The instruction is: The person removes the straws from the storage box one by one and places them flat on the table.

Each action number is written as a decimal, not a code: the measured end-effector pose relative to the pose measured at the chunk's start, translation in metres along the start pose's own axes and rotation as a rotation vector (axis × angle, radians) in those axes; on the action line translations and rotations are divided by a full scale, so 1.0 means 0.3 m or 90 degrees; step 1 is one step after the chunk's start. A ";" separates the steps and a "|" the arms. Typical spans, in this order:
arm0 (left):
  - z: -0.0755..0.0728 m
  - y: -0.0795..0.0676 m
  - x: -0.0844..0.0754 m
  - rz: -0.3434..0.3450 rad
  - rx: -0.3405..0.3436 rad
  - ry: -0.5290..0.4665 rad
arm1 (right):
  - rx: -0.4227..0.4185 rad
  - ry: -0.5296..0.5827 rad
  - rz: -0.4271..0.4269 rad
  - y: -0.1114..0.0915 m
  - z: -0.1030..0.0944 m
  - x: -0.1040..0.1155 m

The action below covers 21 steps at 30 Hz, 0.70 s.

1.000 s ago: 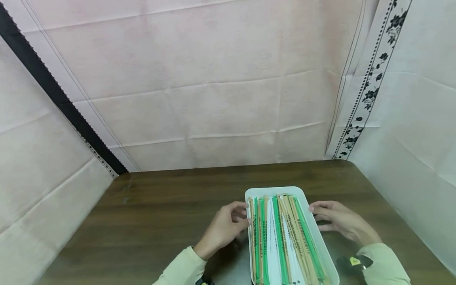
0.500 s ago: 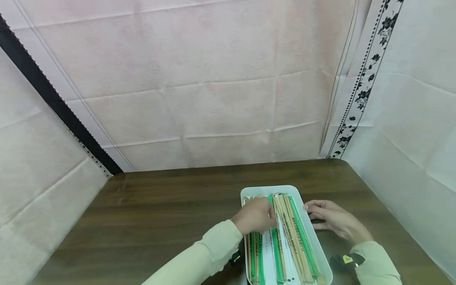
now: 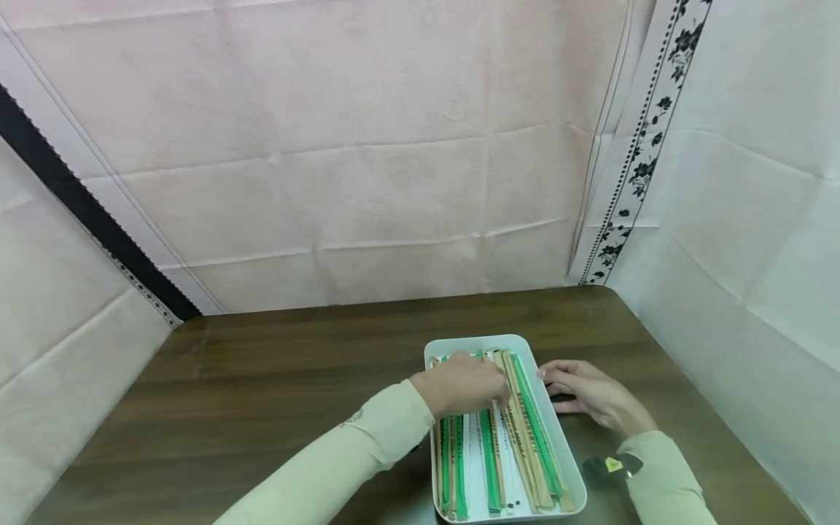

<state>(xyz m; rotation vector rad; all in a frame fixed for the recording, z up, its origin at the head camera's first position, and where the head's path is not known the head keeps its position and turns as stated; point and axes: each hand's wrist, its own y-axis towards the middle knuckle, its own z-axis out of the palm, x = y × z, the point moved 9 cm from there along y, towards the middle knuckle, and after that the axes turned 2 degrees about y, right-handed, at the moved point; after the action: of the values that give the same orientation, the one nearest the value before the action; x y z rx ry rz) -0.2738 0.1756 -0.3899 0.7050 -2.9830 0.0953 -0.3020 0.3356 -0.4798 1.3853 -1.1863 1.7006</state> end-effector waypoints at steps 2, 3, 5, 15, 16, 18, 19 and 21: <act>0.014 -0.014 0.007 0.022 0.015 0.039 | 0.000 0.002 -0.002 0.003 0.005 0.004; 0.020 -0.019 0.002 0.046 0.015 0.081 | -0.001 0.003 -0.002 0.004 0.006 0.005; 0.035 -0.024 0.002 0.062 0.022 0.109 | -0.003 0.006 -0.002 0.002 0.005 0.006; 0.056 -0.036 -0.056 0.148 -0.025 0.215 | -0.023 0.004 0.006 -0.009 -0.014 -0.009; 0.055 -0.044 -0.059 0.160 -0.032 0.239 | -0.024 0.005 0.006 -0.009 -0.015 -0.010; 0.051 -0.065 -0.060 0.186 -0.053 0.292 | -0.022 0.005 0.005 -0.008 -0.013 -0.010; 0.046 -0.080 -0.058 0.197 -0.063 0.320 | -0.020 0.005 0.004 -0.006 -0.011 -0.009; 0.031 -0.114 -0.049 0.214 -0.089 0.369 | -0.015 0.002 0.002 -0.003 -0.006 -0.004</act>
<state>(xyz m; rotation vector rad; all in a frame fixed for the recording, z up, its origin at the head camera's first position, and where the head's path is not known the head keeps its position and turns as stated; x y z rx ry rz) -0.2459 0.1507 -0.3991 0.1185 -2.4818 0.0892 -0.3015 0.3378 -0.4807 1.3671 -1.2047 1.6845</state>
